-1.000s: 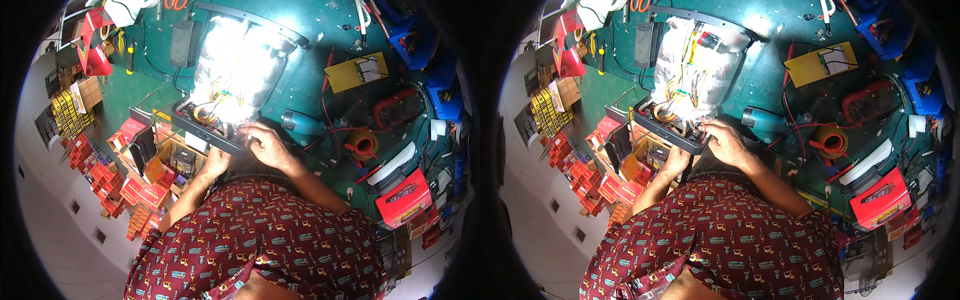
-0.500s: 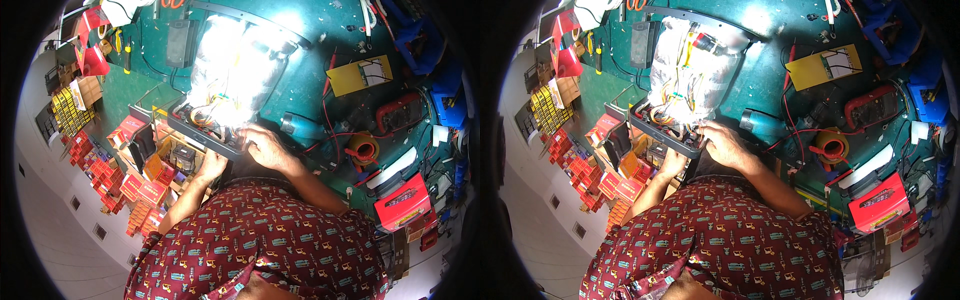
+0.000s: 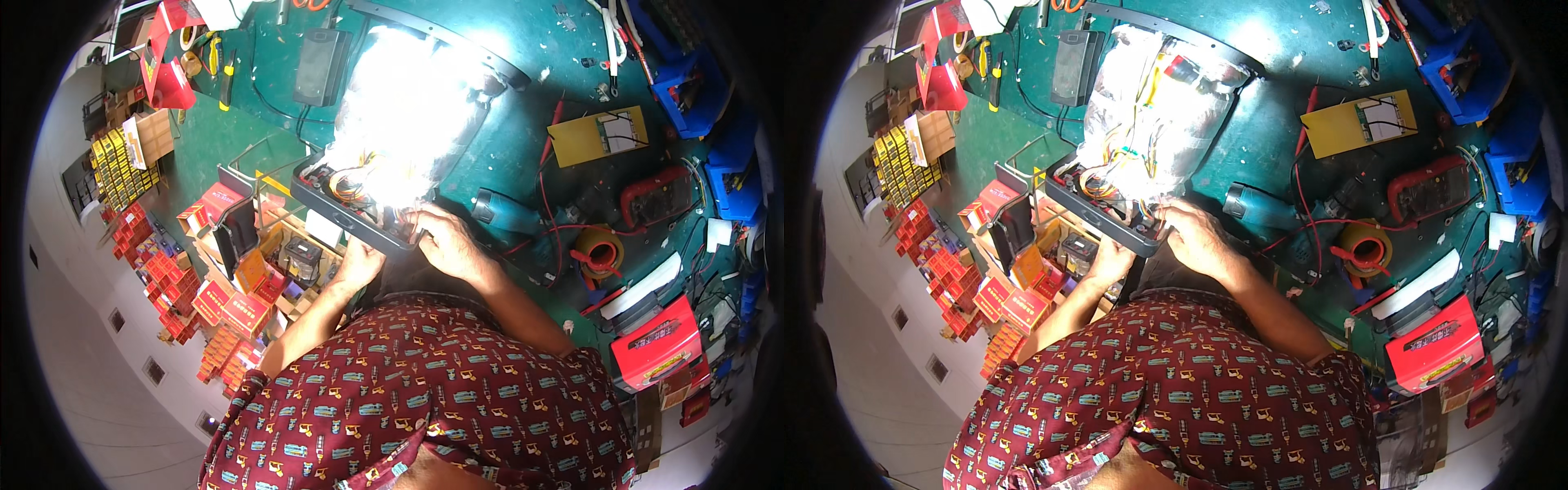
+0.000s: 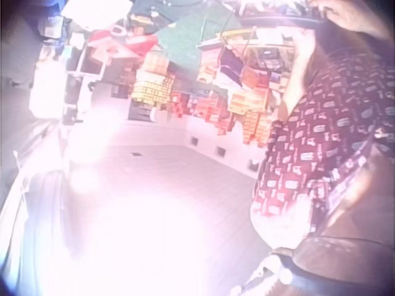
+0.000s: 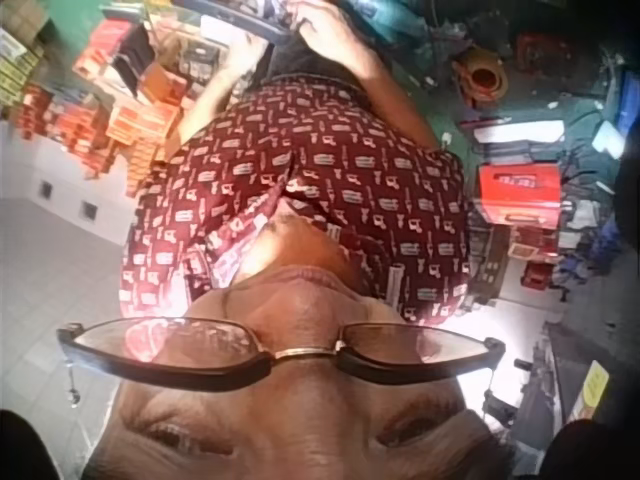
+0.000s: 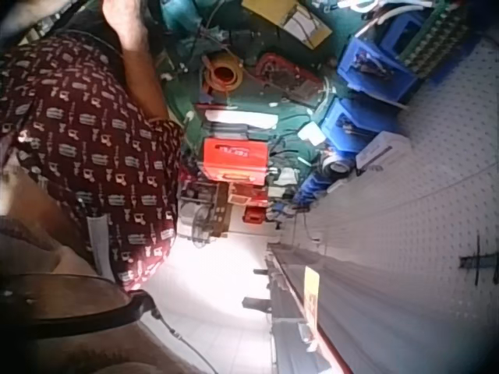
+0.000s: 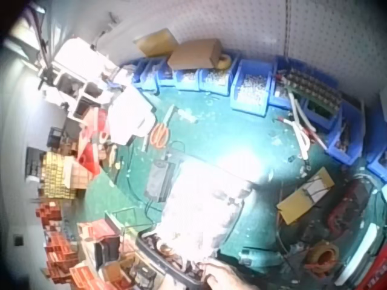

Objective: The person works on a black electronic device at a cluttered workbench, manipulating internal wires and components. They open the device, adjust connections, and use a multimeter to test the circuitry before closing the unit.

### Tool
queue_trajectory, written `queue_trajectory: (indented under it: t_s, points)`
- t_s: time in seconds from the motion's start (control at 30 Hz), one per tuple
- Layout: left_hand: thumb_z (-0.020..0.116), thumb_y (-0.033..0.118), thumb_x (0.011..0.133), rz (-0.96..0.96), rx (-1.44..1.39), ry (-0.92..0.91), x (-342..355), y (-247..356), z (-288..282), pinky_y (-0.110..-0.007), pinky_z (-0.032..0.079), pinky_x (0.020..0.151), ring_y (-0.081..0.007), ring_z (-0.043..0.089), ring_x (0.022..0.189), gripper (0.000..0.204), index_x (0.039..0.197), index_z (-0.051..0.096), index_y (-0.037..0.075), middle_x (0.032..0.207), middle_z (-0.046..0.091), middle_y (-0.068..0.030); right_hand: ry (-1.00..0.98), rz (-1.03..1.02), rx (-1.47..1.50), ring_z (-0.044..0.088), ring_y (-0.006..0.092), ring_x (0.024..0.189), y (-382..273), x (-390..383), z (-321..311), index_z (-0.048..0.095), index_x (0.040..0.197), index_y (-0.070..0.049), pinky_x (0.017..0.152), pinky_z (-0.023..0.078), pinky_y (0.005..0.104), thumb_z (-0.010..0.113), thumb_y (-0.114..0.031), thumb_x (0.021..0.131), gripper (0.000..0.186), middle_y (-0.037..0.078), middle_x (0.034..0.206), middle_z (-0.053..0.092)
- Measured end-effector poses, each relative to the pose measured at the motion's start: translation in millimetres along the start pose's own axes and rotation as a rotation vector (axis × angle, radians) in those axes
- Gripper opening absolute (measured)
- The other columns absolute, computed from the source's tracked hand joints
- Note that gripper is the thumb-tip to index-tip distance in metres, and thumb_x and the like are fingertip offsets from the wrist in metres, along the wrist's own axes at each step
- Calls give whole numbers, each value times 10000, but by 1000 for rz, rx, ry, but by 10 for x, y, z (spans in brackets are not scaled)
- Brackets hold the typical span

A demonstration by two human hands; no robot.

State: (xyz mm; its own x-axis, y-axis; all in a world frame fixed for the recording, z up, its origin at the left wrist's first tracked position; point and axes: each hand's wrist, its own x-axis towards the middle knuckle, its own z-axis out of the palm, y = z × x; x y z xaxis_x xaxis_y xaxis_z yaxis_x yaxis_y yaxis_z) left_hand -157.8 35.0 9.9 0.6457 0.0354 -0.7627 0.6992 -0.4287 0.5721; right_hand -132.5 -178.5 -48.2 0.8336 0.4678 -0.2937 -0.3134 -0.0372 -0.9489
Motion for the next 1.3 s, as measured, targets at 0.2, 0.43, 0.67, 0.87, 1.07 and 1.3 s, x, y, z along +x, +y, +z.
queue_trajectory:
  t_s: [0.2,0.43,0.67,0.87,1.07,1.3]
  points:
    - [579,-31,924,148,35,-81,77,-177,-29,-315,535,789,-133,636,905,169,1082,635,-19,949,657,-57,12,6,0,634,396,1123,10,33,50,668,1103,15,965,525,403,538,114,735,403,229,1215,645]
    - [602,28,960,211,-31,-208,157,1,-90,-324,502,918,-146,614,1035,174,1117,658,-23,1076,667,-72,134,-191,-148,671,257,911,-37,57,161,680,1040,34,803,536,329,525,135,759,337,163,1046,664]
    - [660,136,966,189,67,-348,376,-261,-205,-266,496,767,-60,576,855,170,1042,704,-10,912,666,23,292,-166,-363,609,390,1088,-161,-126,327,545,1266,-29,921,502,405,569,88,738,542,197,1226,582]
    - [759,181,863,314,33,-126,545,-534,-837,-301,558,779,-124,664,846,272,1029,685,-20,914,710,-69,558,-27,-405,653,267,960,-279,-293,708,408,1436,-63,743,570,342,748,-50,790,730,198,1371,487]
    - [725,28,810,494,112,222,722,-111,-1397,-344,520,946,-205,625,1075,606,1361,478,-14,1147,641,-124,643,-27,-650,585,401,1207,-154,-319,757,383,1462,-56,1021,485,437,775,-178,856,732,225,1356,560]
    - [672,9,853,611,51,-123,1224,-152,-1252,-299,450,1027,-167,589,1164,579,1401,487,28,1235,645,-64,615,-24,-492,581,448,1208,18,-275,739,358,1466,-55,1019,481,470,750,-182,888,710,263,1287,611]
